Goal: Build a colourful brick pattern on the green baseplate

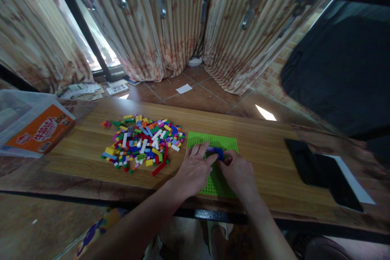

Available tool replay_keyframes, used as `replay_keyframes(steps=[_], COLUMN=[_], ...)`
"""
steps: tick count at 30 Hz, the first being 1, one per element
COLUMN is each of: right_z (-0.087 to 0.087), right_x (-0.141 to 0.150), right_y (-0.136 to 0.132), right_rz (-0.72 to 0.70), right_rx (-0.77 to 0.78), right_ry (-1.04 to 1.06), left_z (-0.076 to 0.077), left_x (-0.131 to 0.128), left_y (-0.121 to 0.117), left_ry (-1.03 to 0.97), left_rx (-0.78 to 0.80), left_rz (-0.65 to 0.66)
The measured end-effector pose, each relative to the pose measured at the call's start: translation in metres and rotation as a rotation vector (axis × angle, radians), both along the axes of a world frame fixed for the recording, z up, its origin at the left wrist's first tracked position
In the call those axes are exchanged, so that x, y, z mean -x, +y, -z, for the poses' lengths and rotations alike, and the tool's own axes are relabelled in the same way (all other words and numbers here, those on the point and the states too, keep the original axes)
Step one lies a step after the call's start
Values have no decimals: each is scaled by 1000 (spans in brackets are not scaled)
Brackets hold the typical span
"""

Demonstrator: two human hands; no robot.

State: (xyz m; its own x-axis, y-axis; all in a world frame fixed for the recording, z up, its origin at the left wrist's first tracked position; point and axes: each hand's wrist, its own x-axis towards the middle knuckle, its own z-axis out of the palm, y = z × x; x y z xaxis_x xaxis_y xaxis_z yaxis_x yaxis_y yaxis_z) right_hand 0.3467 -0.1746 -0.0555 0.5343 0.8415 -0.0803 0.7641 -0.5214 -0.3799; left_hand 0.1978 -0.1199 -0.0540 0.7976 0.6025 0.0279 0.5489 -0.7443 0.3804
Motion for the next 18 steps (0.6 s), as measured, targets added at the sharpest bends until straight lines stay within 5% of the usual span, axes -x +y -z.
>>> replay_keyframes(steps=[7,18], right_z=[-1,7], right_x=[-19,-27], right_y=[-5,1], right_rz=[8,-22], right_rx=[-79,-115], right_ry=[231,196], left_z=[8,8], left_x=[-5,-9], left_y=[-4,-7], left_ry=[50,65], left_rx=[-58,-41], left_rz=[27,33])
